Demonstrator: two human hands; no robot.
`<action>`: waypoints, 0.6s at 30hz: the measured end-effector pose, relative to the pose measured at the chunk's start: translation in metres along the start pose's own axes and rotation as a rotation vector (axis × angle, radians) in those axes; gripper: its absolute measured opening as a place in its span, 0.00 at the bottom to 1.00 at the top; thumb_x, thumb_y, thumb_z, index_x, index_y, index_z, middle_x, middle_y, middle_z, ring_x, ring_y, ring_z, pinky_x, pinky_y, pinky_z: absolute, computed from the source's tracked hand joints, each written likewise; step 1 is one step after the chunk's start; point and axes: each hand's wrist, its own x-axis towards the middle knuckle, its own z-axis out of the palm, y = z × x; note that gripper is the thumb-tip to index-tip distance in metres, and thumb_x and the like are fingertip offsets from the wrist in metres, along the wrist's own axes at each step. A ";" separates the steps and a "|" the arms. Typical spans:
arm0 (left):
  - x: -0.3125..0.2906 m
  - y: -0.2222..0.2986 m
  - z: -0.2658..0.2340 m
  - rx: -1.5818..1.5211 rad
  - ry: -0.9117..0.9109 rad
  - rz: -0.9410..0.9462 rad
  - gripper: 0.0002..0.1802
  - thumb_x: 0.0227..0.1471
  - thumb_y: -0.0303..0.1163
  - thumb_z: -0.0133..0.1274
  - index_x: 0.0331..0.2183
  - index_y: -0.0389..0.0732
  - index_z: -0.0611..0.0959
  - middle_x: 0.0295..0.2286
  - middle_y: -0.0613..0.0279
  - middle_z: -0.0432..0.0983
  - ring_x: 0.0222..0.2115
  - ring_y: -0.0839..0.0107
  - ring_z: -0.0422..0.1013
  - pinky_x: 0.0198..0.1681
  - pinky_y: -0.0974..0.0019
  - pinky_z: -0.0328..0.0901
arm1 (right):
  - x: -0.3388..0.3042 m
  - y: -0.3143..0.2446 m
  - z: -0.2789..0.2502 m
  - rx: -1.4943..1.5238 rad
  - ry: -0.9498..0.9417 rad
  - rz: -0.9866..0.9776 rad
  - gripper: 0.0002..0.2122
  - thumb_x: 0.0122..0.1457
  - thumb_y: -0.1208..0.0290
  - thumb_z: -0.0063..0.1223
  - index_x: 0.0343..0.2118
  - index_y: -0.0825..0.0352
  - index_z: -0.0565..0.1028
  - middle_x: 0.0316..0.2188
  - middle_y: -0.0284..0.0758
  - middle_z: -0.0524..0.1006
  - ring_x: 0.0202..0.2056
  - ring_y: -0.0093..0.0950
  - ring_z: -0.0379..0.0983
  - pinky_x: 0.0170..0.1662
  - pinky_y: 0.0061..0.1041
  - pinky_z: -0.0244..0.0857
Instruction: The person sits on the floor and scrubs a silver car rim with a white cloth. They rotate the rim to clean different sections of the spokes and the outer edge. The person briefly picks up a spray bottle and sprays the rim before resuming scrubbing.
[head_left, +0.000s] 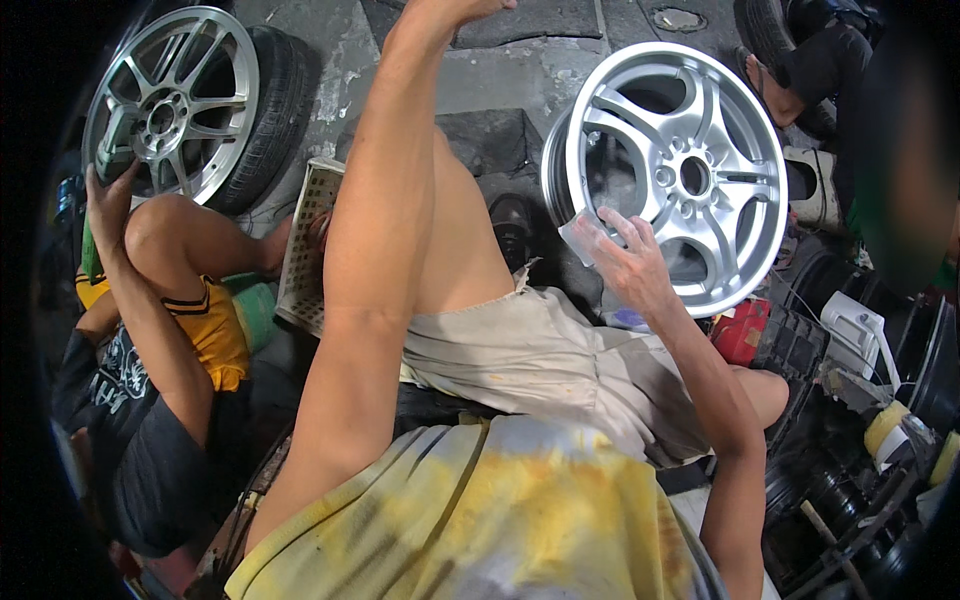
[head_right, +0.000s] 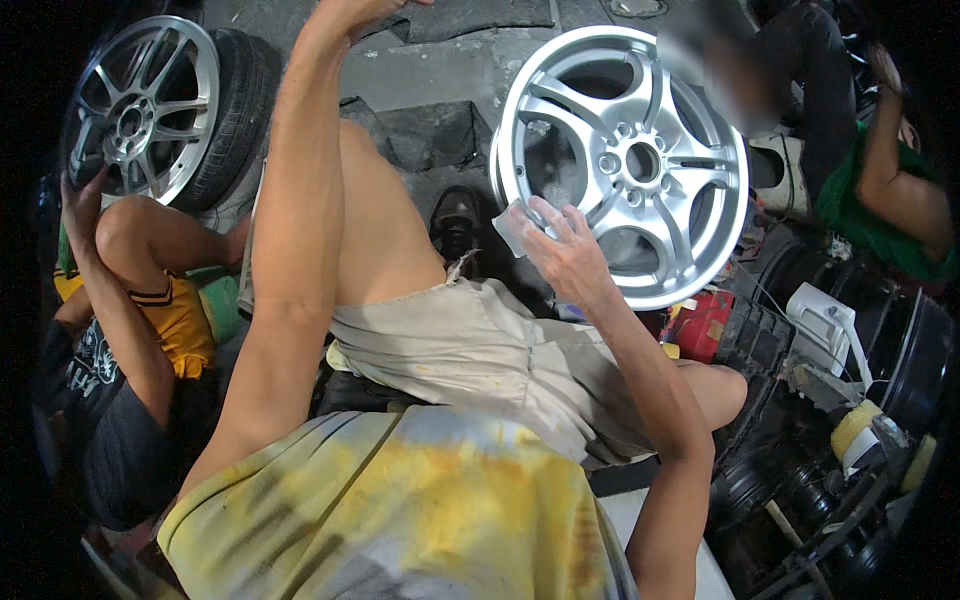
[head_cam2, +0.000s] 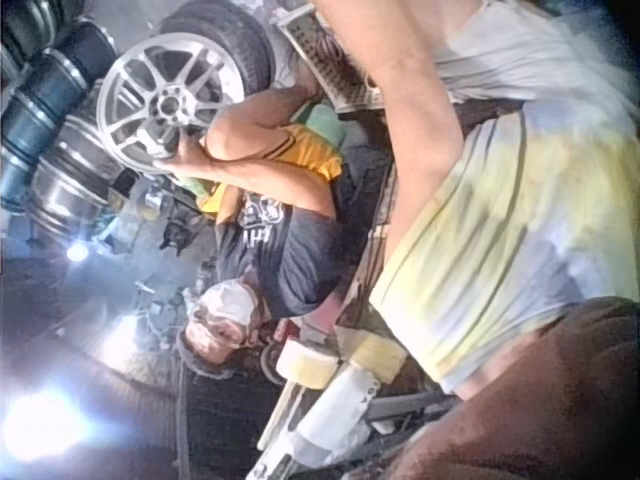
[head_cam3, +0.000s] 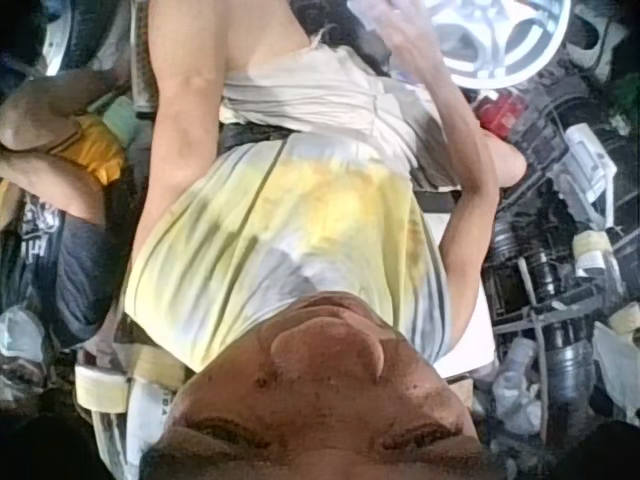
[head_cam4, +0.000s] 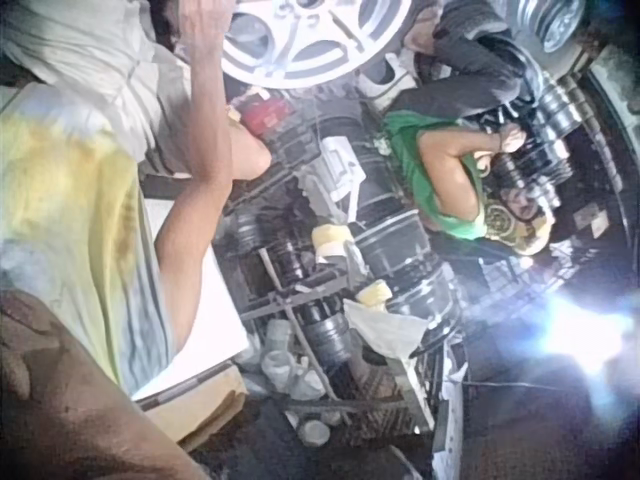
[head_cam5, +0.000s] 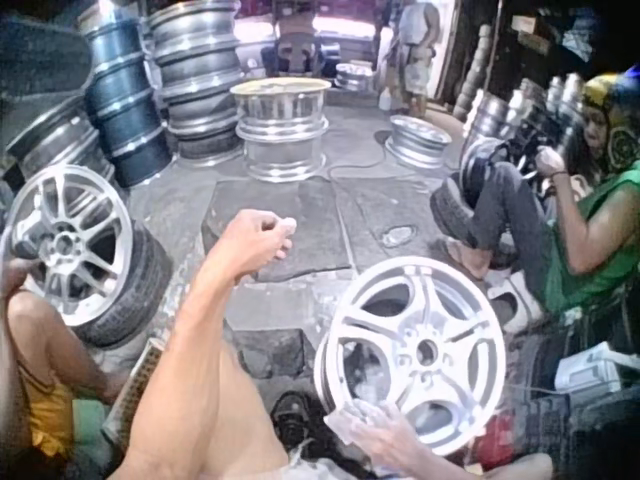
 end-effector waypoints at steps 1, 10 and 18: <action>0.000 0.003 0.002 0.048 0.005 -0.015 0.21 0.60 0.44 0.56 0.33 0.32 0.88 0.25 0.57 0.84 0.26 0.72 0.78 0.32 0.65 0.71 | 0.000 0.001 -0.002 0.013 -0.004 -0.008 0.25 0.54 0.71 0.57 0.58 0.64 0.75 0.54 0.30 0.72 0.63 0.34 0.61 0.59 0.40 0.62; -0.003 0.014 0.011 0.081 0.011 -0.032 0.22 0.59 0.46 0.57 0.31 0.34 0.88 0.23 0.58 0.83 0.24 0.72 0.77 0.33 0.64 0.72 | 0.006 0.009 0.000 0.023 -0.018 -0.073 0.25 0.55 0.72 0.56 0.59 0.63 0.75 0.55 0.29 0.71 0.65 0.33 0.61 0.59 0.40 0.62; 0.000 0.023 0.024 0.152 -0.051 -0.062 0.22 0.57 0.46 0.58 0.37 0.35 0.88 0.29 0.47 0.84 0.33 0.59 0.81 0.41 0.57 0.73 | 0.001 0.009 0.004 0.060 -0.001 -0.024 0.25 0.53 0.73 0.60 0.57 0.56 0.77 0.58 0.26 0.71 0.66 0.33 0.60 0.60 0.42 0.62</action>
